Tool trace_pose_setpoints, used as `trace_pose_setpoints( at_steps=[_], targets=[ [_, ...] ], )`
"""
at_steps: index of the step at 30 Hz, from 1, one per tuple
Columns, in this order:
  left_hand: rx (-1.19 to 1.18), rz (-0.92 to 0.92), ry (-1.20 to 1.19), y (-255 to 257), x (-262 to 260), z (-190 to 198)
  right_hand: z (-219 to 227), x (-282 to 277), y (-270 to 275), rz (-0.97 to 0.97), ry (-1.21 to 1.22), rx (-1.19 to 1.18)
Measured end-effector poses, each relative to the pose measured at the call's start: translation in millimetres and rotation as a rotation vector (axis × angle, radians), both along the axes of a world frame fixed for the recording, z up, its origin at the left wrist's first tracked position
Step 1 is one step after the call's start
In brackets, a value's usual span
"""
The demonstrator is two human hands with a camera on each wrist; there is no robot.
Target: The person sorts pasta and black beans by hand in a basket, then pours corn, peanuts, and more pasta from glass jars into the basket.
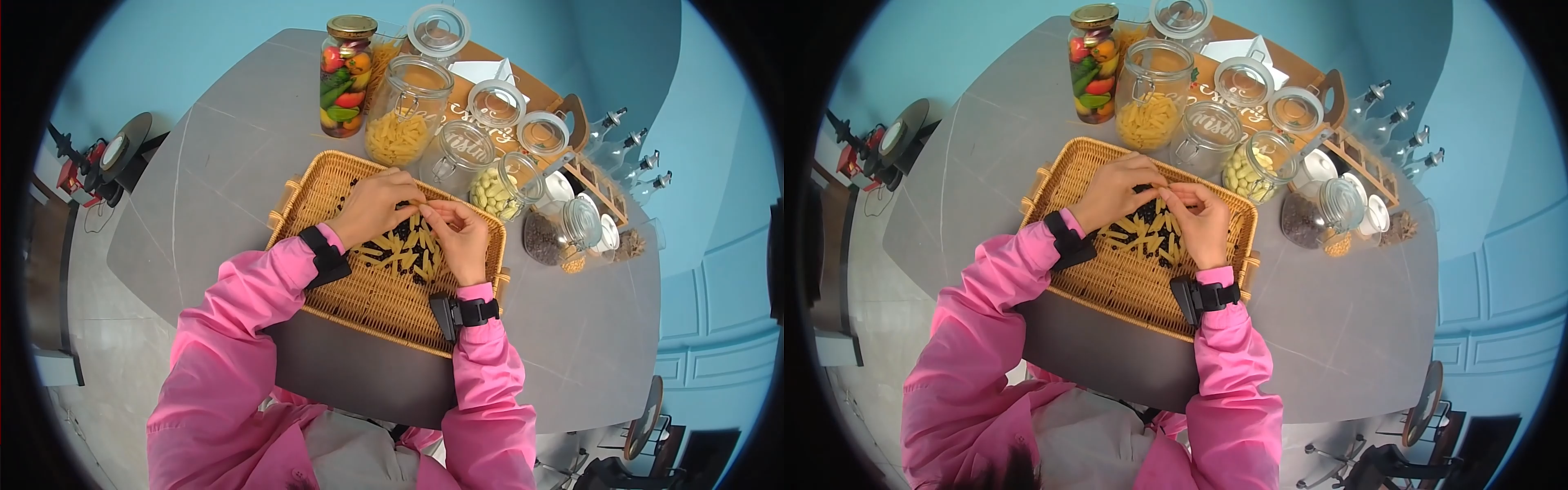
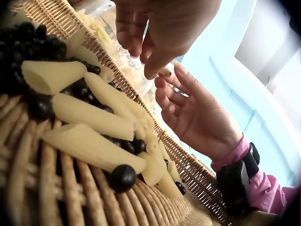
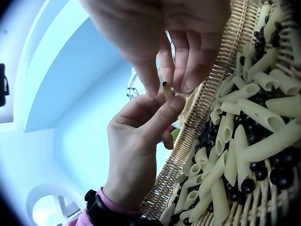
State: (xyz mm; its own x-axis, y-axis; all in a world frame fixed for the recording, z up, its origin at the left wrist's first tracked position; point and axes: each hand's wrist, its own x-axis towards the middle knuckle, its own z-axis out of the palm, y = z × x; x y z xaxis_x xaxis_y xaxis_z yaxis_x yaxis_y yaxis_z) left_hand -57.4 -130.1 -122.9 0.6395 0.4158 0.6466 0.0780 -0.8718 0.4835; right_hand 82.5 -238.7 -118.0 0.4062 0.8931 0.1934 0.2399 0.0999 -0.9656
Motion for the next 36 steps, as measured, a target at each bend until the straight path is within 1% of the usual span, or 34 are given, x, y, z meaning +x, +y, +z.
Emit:
trace_pose_setpoints(
  at_steps=[2,3,5,8,10,15,18,20,21,23,24,26,27,29,31,33,35,36],
  targets=[
    [0.011,-0.015,0.004,-2,0,1,0,1,-1,0.015,0.152,-0.036],
    [0.021,-0.022,-0.007,-3,0,2,-2,3,-1,0.011,0.153,-0.035],
    [0.032,-0.028,-0.018,-4,1,3,-6,7,0,0.049,0.258,0.007],
    [-0.005,-0.031,-0.026,-4,1,1,-5,6,-1,0.051,0.293,0.035],
    [-0.06,-0.069,-0.088,-3,2,-1,-5,6,-1,0.051,0.301,0.036],
    [-0.065,-0.06,-0.086,-3,1,0,-5,6,-1,0.045,0.301,0.042],
    [-0.083,-0.056,-0.075,-3,2,-2,-5,3,-1,0.019,0.253,0.053],
    [-0.1,-0.051,-0.064,-2,1,-4,-3,-1,-2,-0.037,0.121,0.047],
    [-0.114,-0.053,-0.057,-2,2,-4,-2,-4,-2,-0.037,0.12,0.046],
    [-0.128,-0.054,-0.052,-3,2,-4,2,-8,-4,-0.135,-0.127,0.036],
    [-0.133,-0.048,-0.041,-4,1,-3,3,-8,-4,-0.135,-0.128,0.035],
    [-0.137,-0.044,-0.03,-5,1,-3,4,-8,-4,-0.179,-0.251,0.084],
    [-0.161,-0.043,-0.028,-5,1,-3,3,-8,-4,-0.181,-0.251,0.083],
    [-0.184,-0.043,-0.028,-5,1,-3,3,-7,-4,-0.186,-0.385,0.082],
    [-0.227,-0.048,-0.028,-6,1,-1,-1,-5,-3,-0.187,-0.403,0.079],
    [-0.21,-0.053,-0.025,-4,0,-2,1,-6,-4,-0.186,-0.42,0.077],
    [-0.19,-0.054,-0.023,-3,0,-1,5,-8,-5,-0.164,-0.327,0.058],
    [-0.169,-0.065,-0.015,-2,-1,0,5,-8,-5,-0.161,-0.327,0.059]
  ],
)
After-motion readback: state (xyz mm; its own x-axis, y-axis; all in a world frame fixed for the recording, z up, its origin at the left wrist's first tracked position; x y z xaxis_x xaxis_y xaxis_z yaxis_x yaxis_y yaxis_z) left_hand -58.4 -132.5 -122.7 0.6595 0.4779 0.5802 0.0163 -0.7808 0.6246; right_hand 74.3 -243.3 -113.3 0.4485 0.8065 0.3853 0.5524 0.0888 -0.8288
